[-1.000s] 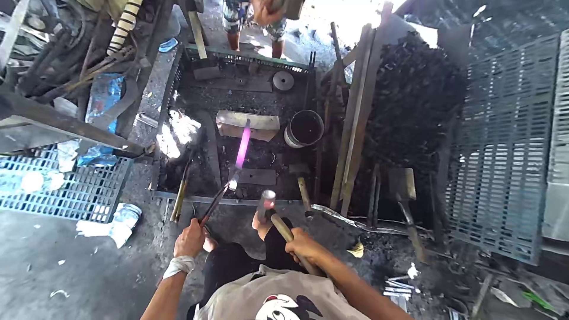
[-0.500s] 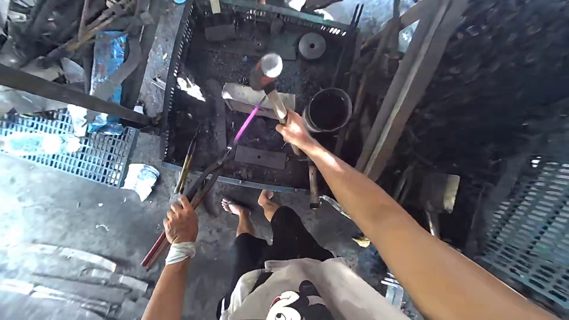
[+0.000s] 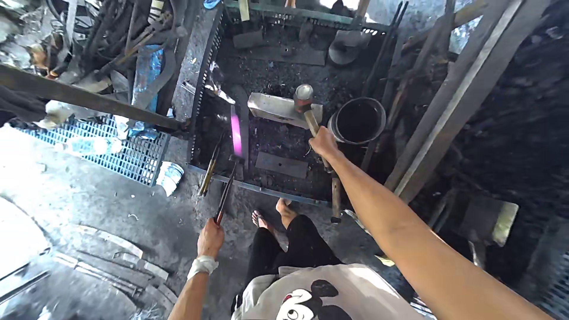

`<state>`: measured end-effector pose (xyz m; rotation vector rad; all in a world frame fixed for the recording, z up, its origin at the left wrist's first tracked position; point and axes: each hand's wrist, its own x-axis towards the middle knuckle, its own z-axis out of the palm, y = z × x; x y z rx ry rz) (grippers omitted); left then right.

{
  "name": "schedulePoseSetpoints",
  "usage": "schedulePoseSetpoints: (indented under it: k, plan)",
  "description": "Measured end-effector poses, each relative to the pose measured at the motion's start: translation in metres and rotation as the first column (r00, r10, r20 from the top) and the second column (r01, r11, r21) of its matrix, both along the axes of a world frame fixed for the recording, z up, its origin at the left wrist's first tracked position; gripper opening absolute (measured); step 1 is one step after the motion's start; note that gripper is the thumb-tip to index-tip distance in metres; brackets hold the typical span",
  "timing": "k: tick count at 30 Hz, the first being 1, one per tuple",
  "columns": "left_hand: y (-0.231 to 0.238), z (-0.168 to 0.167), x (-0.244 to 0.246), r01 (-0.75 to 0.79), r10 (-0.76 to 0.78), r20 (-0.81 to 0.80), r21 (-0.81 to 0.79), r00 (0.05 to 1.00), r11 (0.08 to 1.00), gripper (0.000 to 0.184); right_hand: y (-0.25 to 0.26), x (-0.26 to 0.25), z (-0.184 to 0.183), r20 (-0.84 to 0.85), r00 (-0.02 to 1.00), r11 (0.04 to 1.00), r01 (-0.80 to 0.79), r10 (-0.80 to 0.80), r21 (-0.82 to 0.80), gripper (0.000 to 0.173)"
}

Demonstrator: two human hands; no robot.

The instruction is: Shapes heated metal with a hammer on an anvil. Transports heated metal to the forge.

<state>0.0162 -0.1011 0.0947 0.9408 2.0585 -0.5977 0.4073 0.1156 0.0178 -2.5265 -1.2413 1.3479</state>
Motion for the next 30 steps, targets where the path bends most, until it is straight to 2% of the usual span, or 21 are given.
schedulePoseSetpoints:
  k: [5,12,16,21,30]
  plan:
    - [0.083,-0.054,-0.012,0.021,-0.026,0.083,0.059,0.996,0.998,0.034,0.006,-0.017,0.001,0.019,0.998,0.997,0.058,-0.057,-0.057,0.037]
    - [0.182,-0.155,-0.038,0.074,-0.088,0.133,0.103,0.987,0.992,0.041,0.019,-0.032,-0.018,0.068,0.987,0.985,0.151,-0.146,-0.084,0.039]
    - [0.198,-0.201,-0.051,0.097,-0.113,0.153,0.104,0.982,0.99,0.043,0.021,-0.047,-0.018,0.106,0.972,0.971,0.218,-0.208,-0.102,0.039]
    - [0.19,-0.243,-0.056,0.075,-0.086,0.139,0.079,0.987,0.994,0.046,0.024,-0.052,-0.021,0.14,0.968,0.964,0.227,-0.208,-0.136,0.043]
    - [0.198,-0.26,-0.051,0.101,-0.108,0.115,0.058,0.988,0.993,0.05,0.02,-0.056,-0.026,0.127,0.955,0.953,0.281,-0.267,-0.109,0.036]
